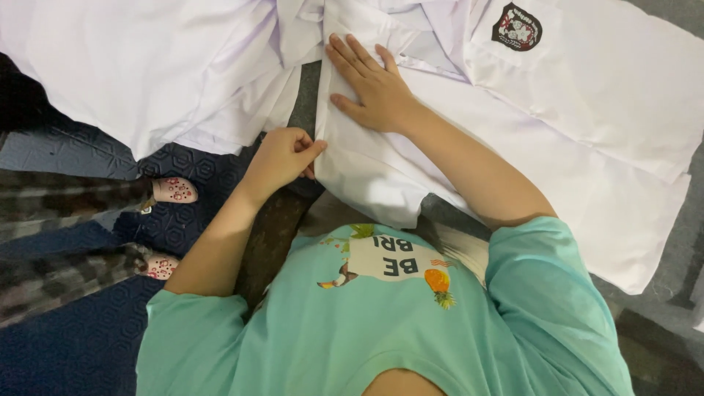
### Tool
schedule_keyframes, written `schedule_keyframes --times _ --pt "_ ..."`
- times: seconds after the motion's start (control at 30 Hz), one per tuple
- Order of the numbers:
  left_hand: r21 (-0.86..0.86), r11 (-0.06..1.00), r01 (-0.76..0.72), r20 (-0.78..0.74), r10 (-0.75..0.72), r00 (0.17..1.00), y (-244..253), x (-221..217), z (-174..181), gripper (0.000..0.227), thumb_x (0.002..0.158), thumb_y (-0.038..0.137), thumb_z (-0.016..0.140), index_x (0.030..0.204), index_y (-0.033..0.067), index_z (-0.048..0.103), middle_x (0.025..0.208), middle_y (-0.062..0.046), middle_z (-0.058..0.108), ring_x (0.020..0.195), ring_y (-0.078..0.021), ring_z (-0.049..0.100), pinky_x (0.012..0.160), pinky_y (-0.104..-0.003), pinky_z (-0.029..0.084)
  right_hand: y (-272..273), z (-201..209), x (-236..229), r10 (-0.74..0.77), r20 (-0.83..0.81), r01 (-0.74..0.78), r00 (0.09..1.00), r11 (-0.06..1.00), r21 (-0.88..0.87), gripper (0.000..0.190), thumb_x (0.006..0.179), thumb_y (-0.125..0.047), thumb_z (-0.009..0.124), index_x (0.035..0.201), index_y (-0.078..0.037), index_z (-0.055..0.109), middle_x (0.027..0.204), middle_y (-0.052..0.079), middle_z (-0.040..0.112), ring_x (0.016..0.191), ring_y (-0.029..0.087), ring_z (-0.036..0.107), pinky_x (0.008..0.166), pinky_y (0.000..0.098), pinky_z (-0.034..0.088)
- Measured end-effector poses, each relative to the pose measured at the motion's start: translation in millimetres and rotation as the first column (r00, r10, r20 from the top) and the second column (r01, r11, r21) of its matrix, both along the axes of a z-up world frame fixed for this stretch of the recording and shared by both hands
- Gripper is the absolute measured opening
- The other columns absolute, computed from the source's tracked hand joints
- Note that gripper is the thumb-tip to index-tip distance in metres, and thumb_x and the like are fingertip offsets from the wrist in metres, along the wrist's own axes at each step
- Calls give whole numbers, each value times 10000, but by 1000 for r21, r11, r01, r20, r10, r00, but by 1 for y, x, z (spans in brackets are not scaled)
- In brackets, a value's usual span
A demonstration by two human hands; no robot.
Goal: Folding white school uniform shirts and stacking them neatly on a work surface.
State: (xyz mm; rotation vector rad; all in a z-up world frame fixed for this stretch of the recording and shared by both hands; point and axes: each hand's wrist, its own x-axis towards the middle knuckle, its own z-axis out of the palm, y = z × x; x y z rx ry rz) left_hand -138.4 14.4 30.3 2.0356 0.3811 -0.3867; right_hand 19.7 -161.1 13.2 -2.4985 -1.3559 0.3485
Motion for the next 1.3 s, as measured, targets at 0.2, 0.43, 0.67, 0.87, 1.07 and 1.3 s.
schedule_keyframes --times 0.2,0.43,0.67,0.87,1.07,1.3 --pt "22 999 35 -71 -33 997 7 -4 11 272 1007 303 653 842 89 620 706 -64 760 584 -134 721 544 -255 543 -15 12 1 25 -91 1 995 961 277 540 1126 -180 546 1600 -62 318 1691 123 273 1579 305 219 1224 613 23" --pt "344 937 -65 685 -203 700 -10 23 -2 91 996 82 638 1061 47 586 912 -104 602 868 -297 582 801 -410 466 -46 17 -50 -36 69 31 997 997 71 666 1093 -383 510 1592 14 318 1691 201 195 1574 326 127 1249 569 70" --pt "696 717 34 516 -533 670 -56 66 -73 547 1100 348 481 1512 -11 456 1608 -165 426 1514 -354 318 1183 -462 335 -109 8 -82 -187 -67 187 980 982 1 771 1089 -481 387 1637 -5 125 1717 191 -14 1592 375 -3 1272 558 61" --pt "699 699 150 281 -462 841 -57 65 -57 692 1096 476 316 1651 84 185 1723 -99 145 1589 -290 107 1277 -512 98 -194 15 -88 -456 -65 450 888 889 -86 691 1074 -532 161 1652 -153 153 1727 72 101 1584 295 0 1254 548 3" --pt "723 689 -57 626 -618 475 -79 97 -26 250 1011 154 649 1235 45 671 1339 -115 588 1208 -314 548 889 -458 466 -237 4 -102 -556 -34 556 830 831 -26 671 1094 -470 277 1656 -119 173 1732 115 73 1594 303 2 1273 518 0" --pt "749 663 -10 614 -687 389 -66 188 -31 437 857 109 792 1256 84 616 1238 -84 596 1232 -302 493 1028 -538 265 -244 -8 -102 -540 63 539 839 842 29 651 1096 -426 366 1652 -116 230 1732 108 124 1598 312 63 1279 527 46"
